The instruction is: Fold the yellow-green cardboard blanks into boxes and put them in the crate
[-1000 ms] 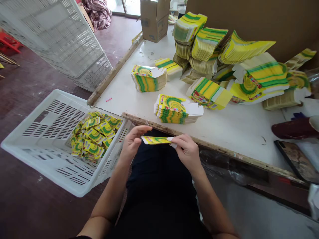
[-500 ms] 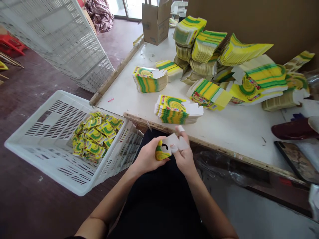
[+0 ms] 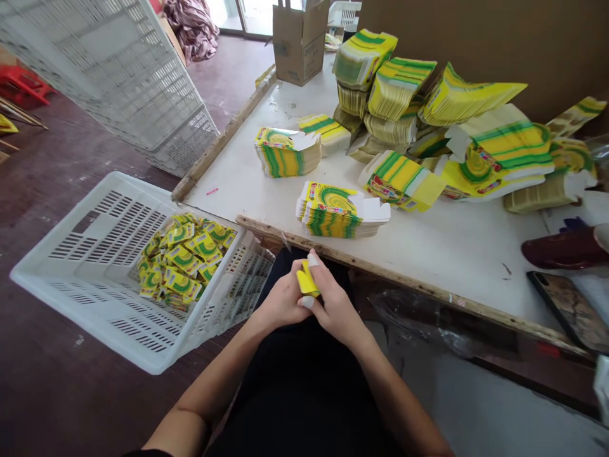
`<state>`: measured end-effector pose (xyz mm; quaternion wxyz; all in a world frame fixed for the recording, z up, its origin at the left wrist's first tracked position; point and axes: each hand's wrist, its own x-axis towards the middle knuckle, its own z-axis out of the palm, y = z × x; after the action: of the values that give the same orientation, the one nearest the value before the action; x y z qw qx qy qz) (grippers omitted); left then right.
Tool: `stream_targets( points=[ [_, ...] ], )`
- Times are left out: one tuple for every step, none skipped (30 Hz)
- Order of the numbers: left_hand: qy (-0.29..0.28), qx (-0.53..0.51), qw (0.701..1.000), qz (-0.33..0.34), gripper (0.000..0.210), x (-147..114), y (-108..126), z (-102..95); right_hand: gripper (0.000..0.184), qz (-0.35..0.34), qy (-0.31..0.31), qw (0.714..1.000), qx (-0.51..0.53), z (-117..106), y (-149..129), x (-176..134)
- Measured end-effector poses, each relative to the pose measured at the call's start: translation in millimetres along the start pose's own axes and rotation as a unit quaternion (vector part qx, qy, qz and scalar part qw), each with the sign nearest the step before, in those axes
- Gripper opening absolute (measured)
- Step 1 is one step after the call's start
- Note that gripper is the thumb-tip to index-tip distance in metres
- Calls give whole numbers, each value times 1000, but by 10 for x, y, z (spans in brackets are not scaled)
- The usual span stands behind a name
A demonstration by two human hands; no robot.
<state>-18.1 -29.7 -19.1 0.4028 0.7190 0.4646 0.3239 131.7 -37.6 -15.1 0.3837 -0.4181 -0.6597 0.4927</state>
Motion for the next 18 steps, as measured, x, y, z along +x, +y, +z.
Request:
stream_targets(
  points=[
    [9,-2,1000,1,35,9,-26,8,57,-20,-8,999,-36,12,1,-4],
    [25,-3,1000,2,36,16,-48,14,54,-37,-13,998,-58,23,6,-2],
    [44,0,999,-1,42,18,-65,17,53,-51,-13,996,-69,28,15,5],
    [65,6,998,-8,50,17,-77,14,53,-60,-6,995,-74,24,27,16],
    [87,18,996,-17,59,13,-84,4,54,-66,9,995,-78,11,41,30],
    [105,34,994,-26,63,6,-85,-12,54,-67,27,994,-83,-12,54,45],
    [117,52,991,-35,64,-1,-83,-35,54,-66,42,993,-88,-43,67,59],
    [121,67,990,-41,61,-9,-77,-63,54,-63,47,992,-96,-78,78,72],
    [121,75,989,-45,56,-16,-70,-92,52,-59,42,992,-103,-114,87,82],
    [119,78,989,-44,51,-22,-62,-123,50,-55,26,992,-110,-150,93,89],
    [116,79,989,-43,46,-26,-54,-151,47,-52,4,992,-116,-183,98,92],
    [113,78,990,-41,44,-28,-45,-178,43,-48,-18,991,-121,-216,102,91],
    [110,79,990,-40,44,-29,-37,-201,39,-44,-36,991,-124,-249,103,88],
    [104,82,990,-39,43,-28,-28,-222,34,-42,-49,990,-126,-284,102,84],
    [94,86,991,-37,43,-25,-19,-239,30,-42,-58,989,-125,-322,99,80],
    [82,89,992,-33,44,-20,-9,-255,27,-44,-65,989,-125,-361,94,77],
    [68,93,993,-27,45,-13,1,-268,25,-45,-70,989,-124,-400,86,76],
    [57,96,994,-20,45,-3,11,-279,23,-46,-75,989,-123,-433,76,78]
  ],
)
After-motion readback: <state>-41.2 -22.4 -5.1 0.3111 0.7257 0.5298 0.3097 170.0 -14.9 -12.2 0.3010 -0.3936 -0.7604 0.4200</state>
